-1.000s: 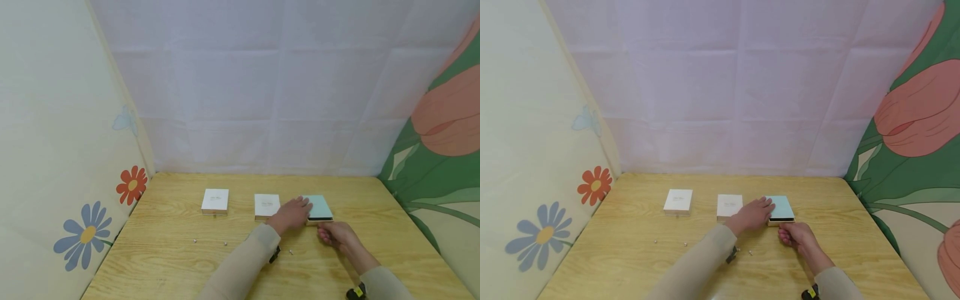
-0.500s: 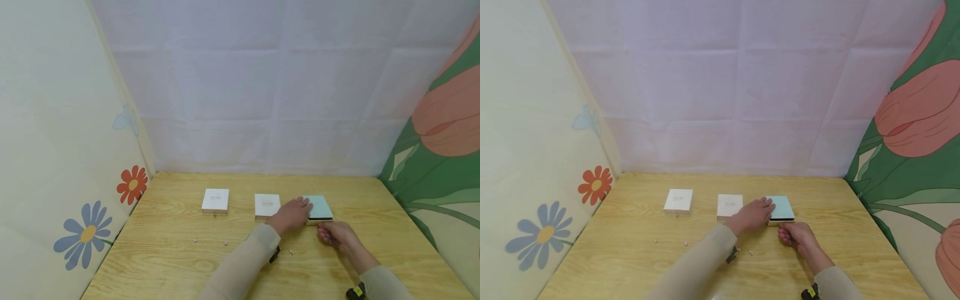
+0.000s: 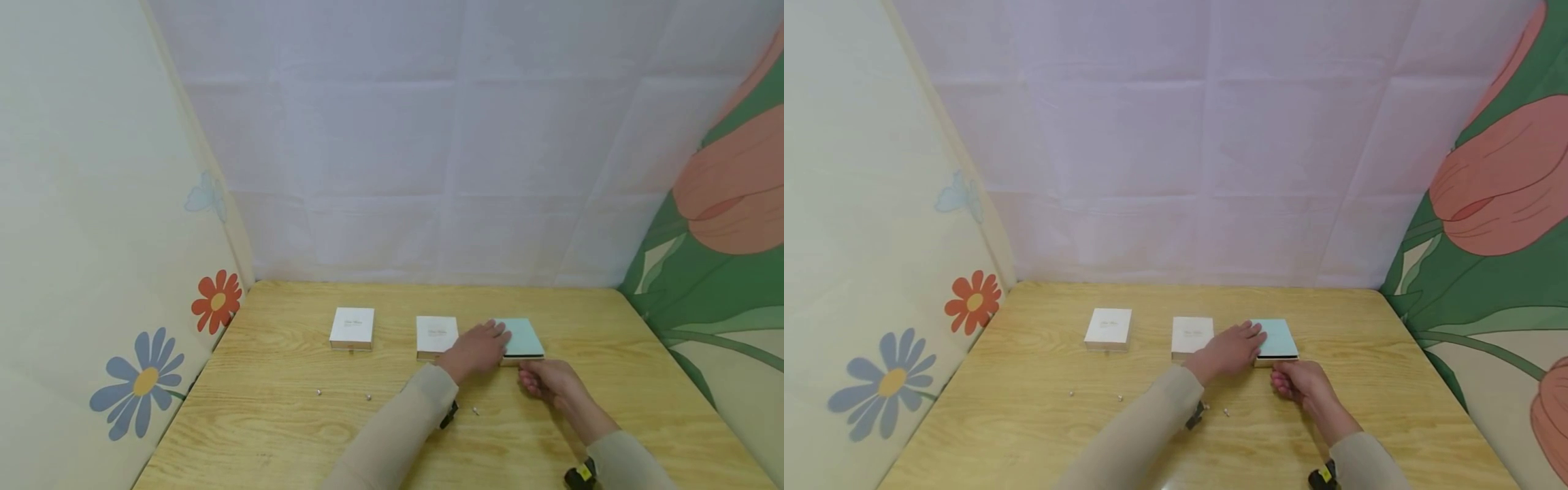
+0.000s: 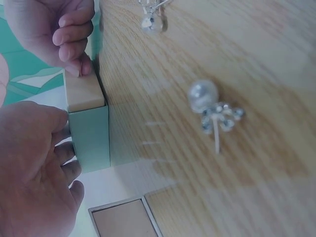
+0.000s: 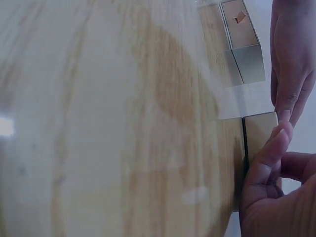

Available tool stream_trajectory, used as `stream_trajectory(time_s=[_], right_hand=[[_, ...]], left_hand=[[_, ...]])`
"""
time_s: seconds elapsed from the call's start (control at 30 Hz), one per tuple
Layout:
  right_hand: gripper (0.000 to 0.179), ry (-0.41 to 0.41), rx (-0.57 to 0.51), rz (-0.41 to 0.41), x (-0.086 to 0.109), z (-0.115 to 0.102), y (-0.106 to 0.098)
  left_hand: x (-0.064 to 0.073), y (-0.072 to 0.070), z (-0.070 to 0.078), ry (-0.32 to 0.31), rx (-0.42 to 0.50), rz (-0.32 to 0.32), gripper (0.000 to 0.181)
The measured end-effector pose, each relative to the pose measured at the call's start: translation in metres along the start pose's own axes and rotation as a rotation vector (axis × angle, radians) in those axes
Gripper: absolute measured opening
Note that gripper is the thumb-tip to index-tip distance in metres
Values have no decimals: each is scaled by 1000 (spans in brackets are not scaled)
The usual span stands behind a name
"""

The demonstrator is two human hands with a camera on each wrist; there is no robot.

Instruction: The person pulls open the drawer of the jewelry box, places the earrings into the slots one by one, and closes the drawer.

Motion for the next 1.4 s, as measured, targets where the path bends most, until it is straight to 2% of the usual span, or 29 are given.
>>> stream_trajectory(time_s=[0.27, 0.53, 1.4], right_hand=[[20, 10, 2, 25, -1, -1, 0], [24, -13, -33, -9, -2, -2, 2], [25, -21, -45, -12, -5, -1, 1]], left_hand=[[-4, 3, -1, -9, 22, -11, 52], [-2, 2, -2, -1, 94, 0, 51], [0, 0, -2, -7, 90, -1, 51]])
Point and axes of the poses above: each hand's wrist, its own x-axis away from the middle knuckle, its own y-axis out of the palm, z = x × y, the point moved 7 cm from there along -x, towards the middle knuckle, and after that the axes turned 14 degrees about -z, right-handed, at the moved point
